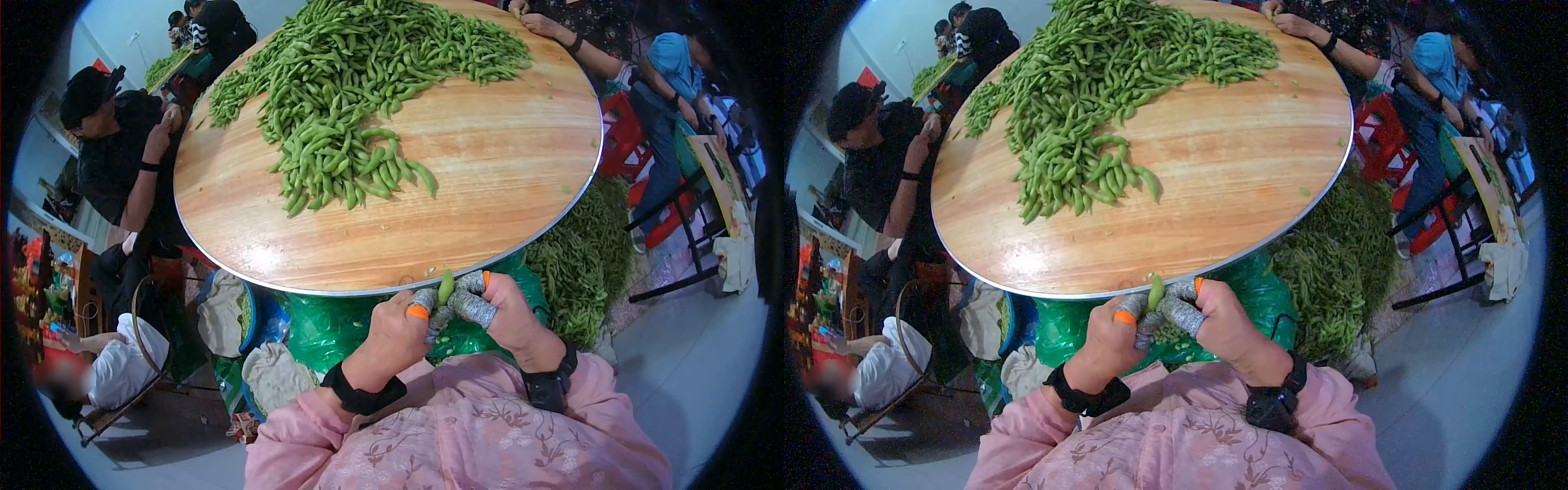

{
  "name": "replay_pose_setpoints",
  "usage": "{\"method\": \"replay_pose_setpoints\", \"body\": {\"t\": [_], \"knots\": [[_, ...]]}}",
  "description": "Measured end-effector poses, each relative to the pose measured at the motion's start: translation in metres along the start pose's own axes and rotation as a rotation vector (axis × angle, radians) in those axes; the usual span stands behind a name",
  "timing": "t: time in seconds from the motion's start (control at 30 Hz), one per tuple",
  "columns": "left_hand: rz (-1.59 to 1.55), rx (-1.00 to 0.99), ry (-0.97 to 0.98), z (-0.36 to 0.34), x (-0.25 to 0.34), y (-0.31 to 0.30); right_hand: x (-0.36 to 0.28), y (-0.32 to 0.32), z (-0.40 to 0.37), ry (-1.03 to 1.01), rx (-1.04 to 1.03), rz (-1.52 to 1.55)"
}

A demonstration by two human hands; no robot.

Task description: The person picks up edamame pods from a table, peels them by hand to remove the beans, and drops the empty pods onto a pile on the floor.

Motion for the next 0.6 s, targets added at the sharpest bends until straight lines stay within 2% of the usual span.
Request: {"method": "replay_pose_setpoints", "body": {"t": [0.07,0.1,0.17,0.2,0.27,0.33,0.43,0.5,0.57,0.6], "knots": [[-0.223,0.104,0.024,0.000,-0.002,-0.007,0.000,0.001,0.001,-0.024,0.016,0.017],[-0.223,0.104,0.024,0.000,0.000,-0.007,-0.001,0.000,0.001,-0.051,0.033,0.032],[-0.510,0.165,-0.139,-0.001,-0.011,-0.011,0.001,0.002,0.002,-0.073,0.015,0.002],[-0.512,0.165,-0.140,-0.001,-0.010,-0.011,0.000,0.004,0.002,-0.095,-0.003,-0.028],[-0.719,0.147,-0.329,-0.006,-0.024,-0.003,0.000,0.003,0.002,-0.082,-0.010,-0.028],[-0.669,0.134,-0.301,-0.004,-0.019,-0.008,-0.004,0.001,0.001,-0.072,-0.014,-0.026],[-0.616,0.099,-0.247,0.000,-0.012,-0.011,-0.012,-0.005,0.000,-0.025,0.007,0.130],[-0.615,0.077,-0.227,0.000,-0.010,-0.012,-0.004,-0.008,-0.002,0.074,0.021,0.297],[-0.774,-0.102,-0.236,0.001,-0.007,0.000,-0.004,-0.006,-0.001,0.094,-0.017,0.293],[-0.774,-0.103,-0.237,-0.001,-0.009,0.000,-0.003,-0.002,-0.001,0.113,-0.057,0.288]]}}
Point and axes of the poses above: each hand's wrist, its own z-axis towards the middle knuckle, its own y-axis out of the palm, x = y × z, the point moved 10 cm from there along z, towards the middle knuckle, and after that the axes turned 7 degrees about -z, right-handed, at the moved point
